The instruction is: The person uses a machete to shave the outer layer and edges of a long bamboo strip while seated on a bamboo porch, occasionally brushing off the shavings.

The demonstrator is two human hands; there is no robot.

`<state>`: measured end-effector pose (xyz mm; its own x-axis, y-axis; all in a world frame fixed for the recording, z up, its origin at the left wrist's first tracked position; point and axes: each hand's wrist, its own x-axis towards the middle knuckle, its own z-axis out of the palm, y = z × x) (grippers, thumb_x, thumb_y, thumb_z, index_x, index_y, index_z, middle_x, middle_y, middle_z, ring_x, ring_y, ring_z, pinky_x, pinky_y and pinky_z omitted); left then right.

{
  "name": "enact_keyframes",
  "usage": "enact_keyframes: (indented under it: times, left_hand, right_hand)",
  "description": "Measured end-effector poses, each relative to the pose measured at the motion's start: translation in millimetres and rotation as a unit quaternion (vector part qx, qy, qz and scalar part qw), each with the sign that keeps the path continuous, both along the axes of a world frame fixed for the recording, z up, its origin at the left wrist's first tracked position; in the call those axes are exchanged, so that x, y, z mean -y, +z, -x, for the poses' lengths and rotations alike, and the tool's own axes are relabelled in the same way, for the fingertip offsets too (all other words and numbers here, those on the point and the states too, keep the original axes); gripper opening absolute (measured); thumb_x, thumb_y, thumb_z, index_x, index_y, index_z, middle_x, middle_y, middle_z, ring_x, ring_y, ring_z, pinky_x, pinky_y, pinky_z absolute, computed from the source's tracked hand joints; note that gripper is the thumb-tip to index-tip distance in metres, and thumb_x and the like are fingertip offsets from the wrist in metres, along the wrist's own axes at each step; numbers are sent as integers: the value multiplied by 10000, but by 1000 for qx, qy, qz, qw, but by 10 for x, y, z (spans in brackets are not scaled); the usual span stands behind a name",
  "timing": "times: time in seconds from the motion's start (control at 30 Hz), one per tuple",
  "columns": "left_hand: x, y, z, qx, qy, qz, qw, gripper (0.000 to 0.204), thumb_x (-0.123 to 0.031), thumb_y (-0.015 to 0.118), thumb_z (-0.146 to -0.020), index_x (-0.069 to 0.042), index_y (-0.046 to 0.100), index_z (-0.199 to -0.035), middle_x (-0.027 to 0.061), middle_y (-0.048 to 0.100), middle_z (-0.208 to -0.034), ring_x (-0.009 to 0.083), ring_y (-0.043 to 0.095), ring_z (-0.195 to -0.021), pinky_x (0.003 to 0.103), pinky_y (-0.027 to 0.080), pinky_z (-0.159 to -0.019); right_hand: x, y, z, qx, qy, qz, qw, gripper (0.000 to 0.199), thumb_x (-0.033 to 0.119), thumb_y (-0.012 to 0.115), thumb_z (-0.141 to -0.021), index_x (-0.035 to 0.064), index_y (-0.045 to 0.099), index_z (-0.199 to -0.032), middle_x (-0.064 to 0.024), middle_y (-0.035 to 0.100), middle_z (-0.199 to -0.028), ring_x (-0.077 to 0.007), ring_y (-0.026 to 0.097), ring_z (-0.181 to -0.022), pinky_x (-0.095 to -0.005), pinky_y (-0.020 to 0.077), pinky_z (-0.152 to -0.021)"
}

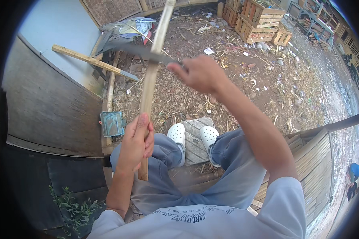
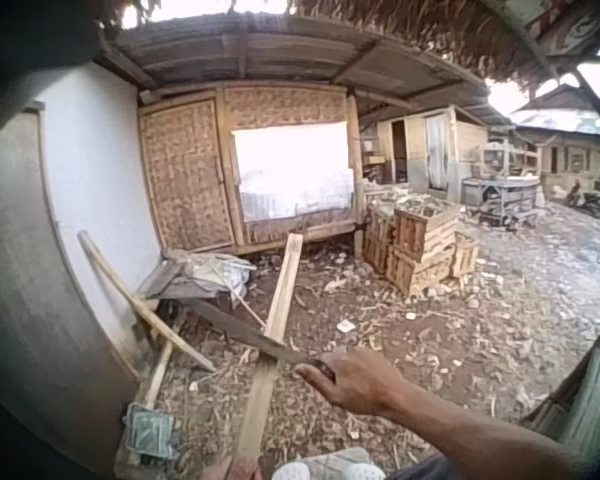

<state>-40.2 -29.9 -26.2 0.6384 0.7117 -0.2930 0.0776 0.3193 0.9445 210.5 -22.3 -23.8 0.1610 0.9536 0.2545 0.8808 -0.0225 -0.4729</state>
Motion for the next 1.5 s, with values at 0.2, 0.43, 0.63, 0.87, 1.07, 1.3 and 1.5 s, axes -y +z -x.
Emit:
enact_keyframes:
  times: [0.2,0.43,0.63,0.87,1.07,1.3,1.5]
  left_hand:
    - [4,-48,49,6,-13,4,1000,379,-382,345,-1023,-66,448,-841,-42,364,-498,43,313,-361,219,281,-339]
    - [80,-115,42,-99,-16,-173,980,405,-346,344,-1027,-36,474,-801,-10,418,-497,73,394,-372,252,315,-361]
    - [114,-231,12,-120,-71,-177,974,406,-362,357,-1023,-50,468,-789,-11,428,-521,45,385,-381,216,313,-349]
    - [138,-182,46,-97,-32,-153,983,390,-372,363,-1020,-61,453,-804,-19,402,-516,45,352,-370,215,301,-344]
    - [-23,-55,63,7,-28,57,998,354,-375,380,-1015,-81,452,-831,-31,352,-504,46,289,-331,210,236,-316]
    - [-7,51,73,58,-24,142,988,344,-404,382,-1008,-119,448,-827,-51,293,-480,31,224,-297,210,159,-293]
    - [-11,96,117,55,-59,190,979,349,-398,365,-1014,-125,426,-805,-59,284,-475,25,211,-287,207,154,-279]
  right_hand:
    - [334,-78,249,31,106,41,993,625,600,425,-901,39,601,-688,-168,545,-512,-367,573,-496,-468,468,-523]
    - [151,-3,218,67,30,19,997,640,569,380,-932,26,633,-709,-192,580,-557,-388,614,-589,-474,483,-586]
    - [141,-40,-38,32,-10,12,999,649,562,341,-947,27,647,-744,-193,589,-573,-376,622,-599,-467,493,-599]
    - [66,4,-227,39,-40,68,996,680,610,348,-925,29,611,-689,-177,566,-545,-380,601,-577,-480,473,-591]
    - [248,-61,6,-31,-9,52,998,677,584,362,-935,12,604,-666,-178,542,-527,-368,576,-558,-467,451,-570]
    - [499,-59,655,41,174,1,984,629,560,399,-930,27,595,-661,-183,550,-532,-389,593,-566,-473,454,-549]
    - [140,-25,-298,-52,-122,-18,991,629,566,397,-930,39,575,-637,-157,531,-501,-349,582,-530,-444,455,-520]
